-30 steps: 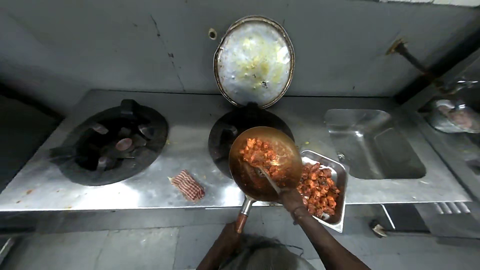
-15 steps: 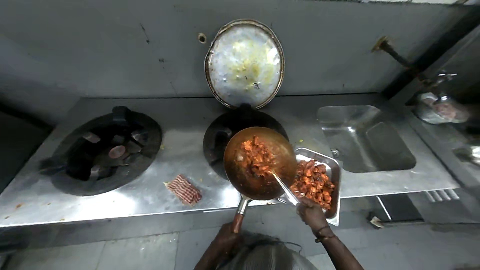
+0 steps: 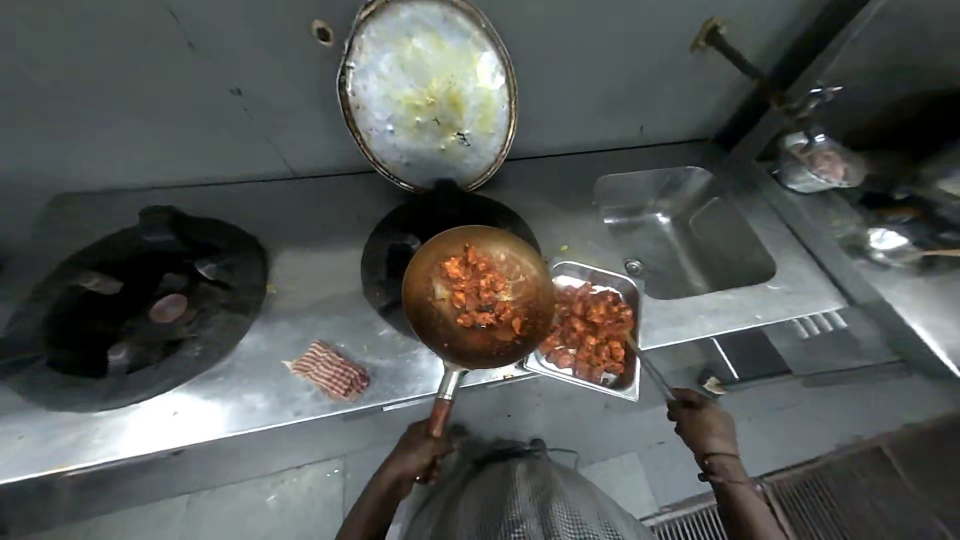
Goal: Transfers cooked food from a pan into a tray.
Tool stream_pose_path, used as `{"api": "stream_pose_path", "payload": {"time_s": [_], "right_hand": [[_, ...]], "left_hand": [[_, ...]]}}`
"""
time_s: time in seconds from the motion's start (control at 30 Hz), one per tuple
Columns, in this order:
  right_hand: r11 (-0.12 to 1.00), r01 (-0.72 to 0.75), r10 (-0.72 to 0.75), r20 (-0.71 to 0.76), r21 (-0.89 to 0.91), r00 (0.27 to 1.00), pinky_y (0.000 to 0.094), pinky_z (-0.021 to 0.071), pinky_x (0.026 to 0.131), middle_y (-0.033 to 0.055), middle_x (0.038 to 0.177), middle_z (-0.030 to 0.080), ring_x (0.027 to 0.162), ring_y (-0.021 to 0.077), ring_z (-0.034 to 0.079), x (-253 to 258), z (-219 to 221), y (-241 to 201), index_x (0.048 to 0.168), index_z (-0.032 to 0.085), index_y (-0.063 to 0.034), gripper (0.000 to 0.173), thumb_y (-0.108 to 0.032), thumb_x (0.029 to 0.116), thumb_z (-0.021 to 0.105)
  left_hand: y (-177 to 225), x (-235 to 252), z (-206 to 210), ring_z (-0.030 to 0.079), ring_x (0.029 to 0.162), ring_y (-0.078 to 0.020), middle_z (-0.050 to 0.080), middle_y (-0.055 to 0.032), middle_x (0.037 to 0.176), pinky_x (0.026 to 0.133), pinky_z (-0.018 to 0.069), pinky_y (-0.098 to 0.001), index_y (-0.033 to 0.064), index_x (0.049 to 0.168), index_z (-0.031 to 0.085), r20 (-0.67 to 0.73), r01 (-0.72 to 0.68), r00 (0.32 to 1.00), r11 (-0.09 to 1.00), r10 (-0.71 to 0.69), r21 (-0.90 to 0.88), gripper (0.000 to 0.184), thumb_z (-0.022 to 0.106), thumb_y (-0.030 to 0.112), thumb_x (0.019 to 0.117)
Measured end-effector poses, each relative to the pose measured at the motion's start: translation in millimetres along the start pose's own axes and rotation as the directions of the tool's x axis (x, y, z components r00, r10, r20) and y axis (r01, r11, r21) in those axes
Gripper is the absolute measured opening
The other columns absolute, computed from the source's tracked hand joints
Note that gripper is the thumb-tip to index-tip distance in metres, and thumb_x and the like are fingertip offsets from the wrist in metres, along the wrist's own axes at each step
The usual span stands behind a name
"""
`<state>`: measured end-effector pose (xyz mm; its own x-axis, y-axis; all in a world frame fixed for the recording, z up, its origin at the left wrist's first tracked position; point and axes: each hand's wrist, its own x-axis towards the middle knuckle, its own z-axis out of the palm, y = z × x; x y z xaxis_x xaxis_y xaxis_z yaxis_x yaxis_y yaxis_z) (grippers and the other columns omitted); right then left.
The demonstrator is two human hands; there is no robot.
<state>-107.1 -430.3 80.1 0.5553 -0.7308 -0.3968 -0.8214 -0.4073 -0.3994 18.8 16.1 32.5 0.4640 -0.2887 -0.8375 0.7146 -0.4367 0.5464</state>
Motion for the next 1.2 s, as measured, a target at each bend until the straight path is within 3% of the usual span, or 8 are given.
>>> {"api": "stream_pose_path", "payload": {"time_s": [0.07, 0.13, 0.33, 0.47, 0.57, 0.73, 1.07, 1.2], "right_hand": [[0.983, -0.003, -0.013, -0.086, -0.182, 0.996, 0.065, 0.0531, 0.085, 0.0188, 0.106, 0.074, 0.098, 0.041, 0.07, -1, -3, 4, 0.122, 0.074, -0.012, 0.025, -0.02, 0.1021, 0.061], [0.954, -0.046, -0.004, -0.167, -0.296, 0.986, 0.0659, 0.0522, 0.088, 0.0185, 0.113, 0.074, 0.106, 0.0422, 0.07, -8, -7, 5, 0.125, 0.073, -0.018, 0.027, -0.022, 0.1027, 0.059], [0.914, -0.004, -0.096, -0.226, -0.406, 0.969, 0.0663, 0.0538, 0.084, 0.02, 0.122, 0.071, 0.105, 0.0445, 0.07, -18, -9, 6, 0.132, 0.07, -0.0143, 0.032, -0.015, 0.1041, 0.053], [0.95, 0.046, -0.137, -0.279, -0.308, 0.95, 0.0692, 0.0518, 0.084, 0.0238, 0.117, 0.072, 0.103, 0.0472, 0.069, -20, -23, -9, 0.132, 0.07, -0.0123, 0.031, -0.017, 0.1053, 0.055], [0.964, 0.167, -0.213, -0.221, -0.209, 0.952, 0.0689, 0.0522, 0.078, 0.0217, 0.1, 0.074, 0.09, 0.0445, 0.071, -18, -29, -28, 0.122, 0.074, -0.0098, 0.025, -0.018, 0.1032, 0.06], [0.92, 0.283, -0.303, -0.037, -0.27, 0.952, 0.0639, 0.0538, 0.074, 0.0154, 0.093, 0.075, 0.084, 0.0376, 0.072, -18, -21, -73, 0.117, 0.077, -0.0162, 0.022, -0.019, 0.1012, 0.062], [0.797, 0.29, -0.245, 0.155, -0.529, 0.957, 0.0616, 0.0533, 0.085, 0.0142, 0.109, 0.074, 0.104, 0.037, 0.07, 7, -22, -137, 0.117, 0.075, -0.0192, 0.024, -0.027, 0.1007, 0.059], [0.794, 0.304, -0.225, 0.211, -0.526, 0.951, 0.0631, 0.0531, 0.089, 0.0183, 0.116, 0.072, 0.109, 0.0398, 0.068, 40, 11, -158, 0.116, 0.074, -0.0136, 0.026, -0.028, 0.0993, 0.06]], "left_hand": [[0, 0, -3, 0.054, 0.047, -0.0143, 0.053, -0.0035, 0.066, 0.046, 0.0527, -0.0296, 0.0036, 0.109, 0.053, -0.011, 0.004, 1.0, 1.0, -0.004, 0.011, 0.024, 0.07, 0.012, 0.0944], [-1, 2, 0, 0.055, 0.046, -0.0146, 0.053, -0.0039, 0.066, 0.045, 0.053, -0.03, 0.0033, 0.11, 0.053, -0.017, 0.009, 1.0, 1.0, -0.009, 0.009, 0.025, 0.07, 0.012, 0.0945], [-2, 1, 1, 0.055, 0.047, -0.0145, 0.054, -0.0044, 0.067, 0.046, 0.0524, -0.0299, 0.0027, 0.11, 0.053, -0.035, -0.003, 0.999, 1.0, 0.004, 0.009, 0.025, 0.07, 0.011, 0.0935], [-5, 4, 2, 0.056, 0.048, -0.0143, 0.055, -0.0045, 0.069, 0.046, 0.0527, -0.0295, 0.0026, 0.112, 0.053, -0.031, -0.002, 1.0, 1.0, 0.002, 0.001, 0.027, 0.071, 0.011, 0.0934], [-6, 6, 3, 0.055, 0.047, -0.0141, 0.055, -0.0041, 0.067, 0.045, 0.0524, -0.0289, 0.0034, 0.11, 0.053, -0.019, -0.005, 1.0, 1.0, 0.004, -0.02, 0.026, 0.071, 0.011, 0.0925], [-7, 8, 4, 0.055, 0.047, -0.0145, 0.055, -0.0045, 0.067, 0.045, 0.0522, -0.0295, 0.0034, 0.111, 0.052, -0.014, 0.003, 1.0, 1.0, -0.003, -0.028, 0.028, 0.072, 0.01, 0.0922], [-7, 10, 6, 0.056, 0.048, -0.0146, 0.058, -0.0056, 0.07, 0.045, 0.0511, -0.0296, 0.002, 0.114, 0.054, -0.022, 0.002, 1.0, 1.0, -0.002, -0.015, 0.029, 0.072, 0.01, 0.0923], [-10, 14, 4, 0.058, 0.052, -0.0164, 0.06, -0.0078, 0.075, 0.049, 0.0532, -0.0322, 0.0009, 0.119, 0.054, -0.027, -0.008, 1.0, 1.0, 0.009, 0.021, 0.036, 0.074, 0.011, 0.09]]}}
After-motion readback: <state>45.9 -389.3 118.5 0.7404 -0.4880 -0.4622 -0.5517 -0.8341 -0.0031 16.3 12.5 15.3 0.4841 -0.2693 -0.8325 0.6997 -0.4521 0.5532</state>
